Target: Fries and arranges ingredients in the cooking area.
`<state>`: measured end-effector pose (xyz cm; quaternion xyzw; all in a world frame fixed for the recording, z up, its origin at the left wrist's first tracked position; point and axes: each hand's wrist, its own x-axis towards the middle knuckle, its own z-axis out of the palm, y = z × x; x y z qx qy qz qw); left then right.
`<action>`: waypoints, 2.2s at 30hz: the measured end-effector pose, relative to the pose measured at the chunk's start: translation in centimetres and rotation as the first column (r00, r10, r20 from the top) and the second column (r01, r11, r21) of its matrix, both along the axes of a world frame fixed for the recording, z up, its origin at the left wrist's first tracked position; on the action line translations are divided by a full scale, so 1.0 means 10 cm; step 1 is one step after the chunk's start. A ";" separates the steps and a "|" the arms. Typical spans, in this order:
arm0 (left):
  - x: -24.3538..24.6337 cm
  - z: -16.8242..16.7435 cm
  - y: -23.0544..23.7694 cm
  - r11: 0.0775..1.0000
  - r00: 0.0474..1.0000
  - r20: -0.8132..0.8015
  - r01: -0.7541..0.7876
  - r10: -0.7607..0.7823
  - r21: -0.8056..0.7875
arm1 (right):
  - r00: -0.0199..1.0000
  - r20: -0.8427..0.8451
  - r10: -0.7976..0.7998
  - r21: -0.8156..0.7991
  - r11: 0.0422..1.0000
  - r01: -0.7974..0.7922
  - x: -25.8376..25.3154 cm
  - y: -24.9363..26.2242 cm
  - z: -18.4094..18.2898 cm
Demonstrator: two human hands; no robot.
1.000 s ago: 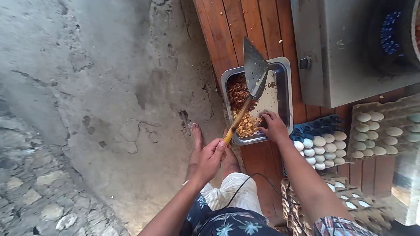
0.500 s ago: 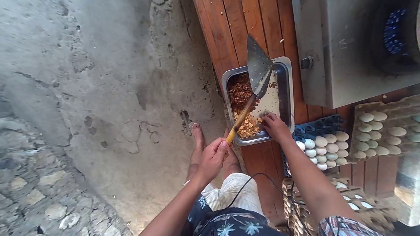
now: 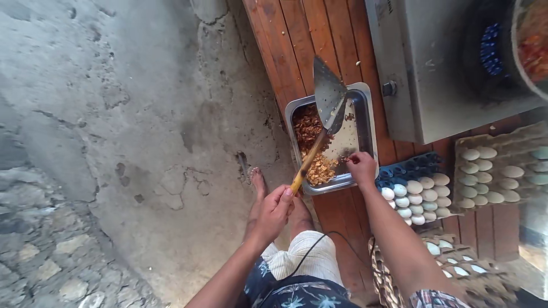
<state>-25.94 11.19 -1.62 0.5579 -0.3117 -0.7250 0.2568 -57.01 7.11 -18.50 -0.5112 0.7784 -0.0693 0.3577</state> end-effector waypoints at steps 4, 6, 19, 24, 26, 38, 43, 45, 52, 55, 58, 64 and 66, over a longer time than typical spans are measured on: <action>0.01 0.06 -0.04 0.999 1.000 -0.026 -0.008 0.006 -0.052 | 0.577 0.498 -0.647 0.133 0.715 0.687 -0.09 -0.03 0.68; -0.01 0.10 -0.07 0.997 0.999 -0.041 -0.020 0.017 -0.072 | 0.212 0.695 -0.687 0.283 0.532 0.798 -0.18 -0.13 1.25; -0.05 0.36 -0.16 0.994 0.998 -0.055 -0.042 0.036 -0.105 | 0.850 -0.072 -0.521 -0.437 0.783 0.443 -1.80 -1.65 3.10; 0.02 0.33 -0.16 0.991 0.998 -0.050 -0.038 0.032 -0.124 | 0.632 0.704 -0.326 -0.441 0.498 0.747 -0.78 -0.89 3.01; 0.07 0.34 -0.16 0.993 0.999 -0.029 -0.026 0.022 -0.114 | 0.539 0.764 -0.355 -0.275 0.577 0.769 -0.27 -0.52 2.62; 0.24 0.21 -0.06 0.996 1.000 0.008 -0.008 0.009 -0.084 | 0.968 -0.218 -0.121 0.225 0.959 0.170 0.47 0.04 0.09; 0.26 0.20 -0.04 0.997 1.000 0.021 -0.009 0.010 -0.071 | 0.973 -0.167 -0.159 0.054 0.984 0.170 0.52 0.10 -0.13; 0.26 0.20 -0.03 0.998 1.000 0.015 -0.009 0.010 -0.054 | 0.984 -0.144 -0.109 0.003 0.994 0.111 0.51 0.11 -0.18; 0.23 0.21 -0.07 0.999 1.000 -0.004 -0.004 0.004 -0.035 | 0.972 -0.113 0.205 -0.079 0.974 -0.214 0.42 0.06 -0.20; 0.22 0.21 -0.08 0.999 1.000 -0.001 -0.010 0.010 -0.041 | 0.938 -0.118 0.326 -0.072 0.939 -0.335 0.36 0.03 -0.19; 0.23 0.22 -0.09 0.999 1.000 0.023 -0.010 0.011 -0.038 | 0.945 -0.150 0.291 -0.075 0.950 -0.304 0.34 -0.03 -0.21; 0.26 0.29 -0.12 1.000 0.999 0.032 -0.018 0.019 -0.026 | 0.821 0.122 -0.558 0.043 0.829 0.557 0.25 -0.20 0.10; 0.25 0.33 -0.14 0.999 0.999 0.016 -0.029 0.029 -0.031 | 0.467 0.478 -0.744 0.130 0.586 0.800 0.16 -0.21 0.53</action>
